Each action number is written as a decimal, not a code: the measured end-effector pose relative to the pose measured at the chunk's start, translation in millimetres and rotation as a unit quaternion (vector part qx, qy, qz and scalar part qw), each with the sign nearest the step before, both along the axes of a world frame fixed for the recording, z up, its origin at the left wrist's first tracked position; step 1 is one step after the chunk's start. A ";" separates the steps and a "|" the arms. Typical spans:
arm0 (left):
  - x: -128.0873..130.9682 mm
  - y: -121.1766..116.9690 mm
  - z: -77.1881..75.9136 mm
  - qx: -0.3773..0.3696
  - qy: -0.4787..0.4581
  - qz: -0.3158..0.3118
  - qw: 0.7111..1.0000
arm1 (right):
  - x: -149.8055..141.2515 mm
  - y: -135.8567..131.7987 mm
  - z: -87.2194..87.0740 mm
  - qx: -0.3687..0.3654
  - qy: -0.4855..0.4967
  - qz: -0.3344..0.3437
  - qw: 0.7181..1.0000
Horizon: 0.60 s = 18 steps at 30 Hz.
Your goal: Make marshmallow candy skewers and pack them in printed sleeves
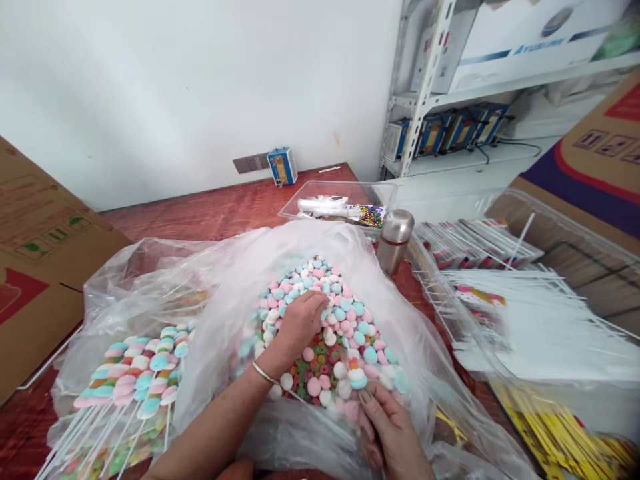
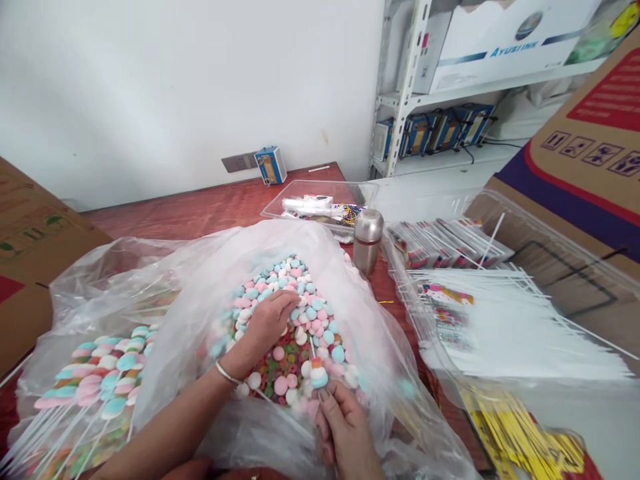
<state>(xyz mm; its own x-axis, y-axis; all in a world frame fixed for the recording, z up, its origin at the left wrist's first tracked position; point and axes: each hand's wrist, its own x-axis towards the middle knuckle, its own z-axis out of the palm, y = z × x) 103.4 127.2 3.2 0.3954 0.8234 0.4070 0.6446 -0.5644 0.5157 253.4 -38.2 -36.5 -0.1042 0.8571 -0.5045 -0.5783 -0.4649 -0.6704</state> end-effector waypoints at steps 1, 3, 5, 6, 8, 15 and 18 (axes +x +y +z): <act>-0.9 0.4 0.2 -0.015 -0.002 0.008 1.000 | -0.1 0.1 -0.4 0.000 0.001 -0.001 1.000; -2.0 2.9 1.8 -0.046 -0.004 0.019 0.999 | 0.1 0.8 -1.0 -0.001 -0.002 0.001 1.000; -1.6 7.4 4.5 -0.069 0.009 0.012 0.997 | 0.3 1.6 -1.3 -0.003 -0.007 0.006 1.000; -1.0 9.9 6.2 -0.079 0.025 0.004 0.997 | 0.4 1.9 -1.4 -0.006 -0.009 0.008 1.000; 0.9 14.5 9.2 -0.092 0.072 -0.013 0.993 | 0.3 2.2 -1.7 -0.008 -0.012 0.013 1.000; 7.5 9.3 10.6 -0.074 0.088 -0.005 0.993 | 1.5 2.5 -1.4 0.036 -0.065 0.044 0.996; 8.6 -4.9 11.3 -0.128 -0.027 0.019 0.991 | 6.4 6.7 6.1 0.092 -0.161 0.058 0.981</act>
<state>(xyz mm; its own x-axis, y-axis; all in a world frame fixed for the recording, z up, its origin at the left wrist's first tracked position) 112.0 122.3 14.5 0.3459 0.9160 0.2030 0.6293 -0.3870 0.6739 259.7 -31.4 -30.4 -0.0667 0.9286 -0.3651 -0.2733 -0.3689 -0.8884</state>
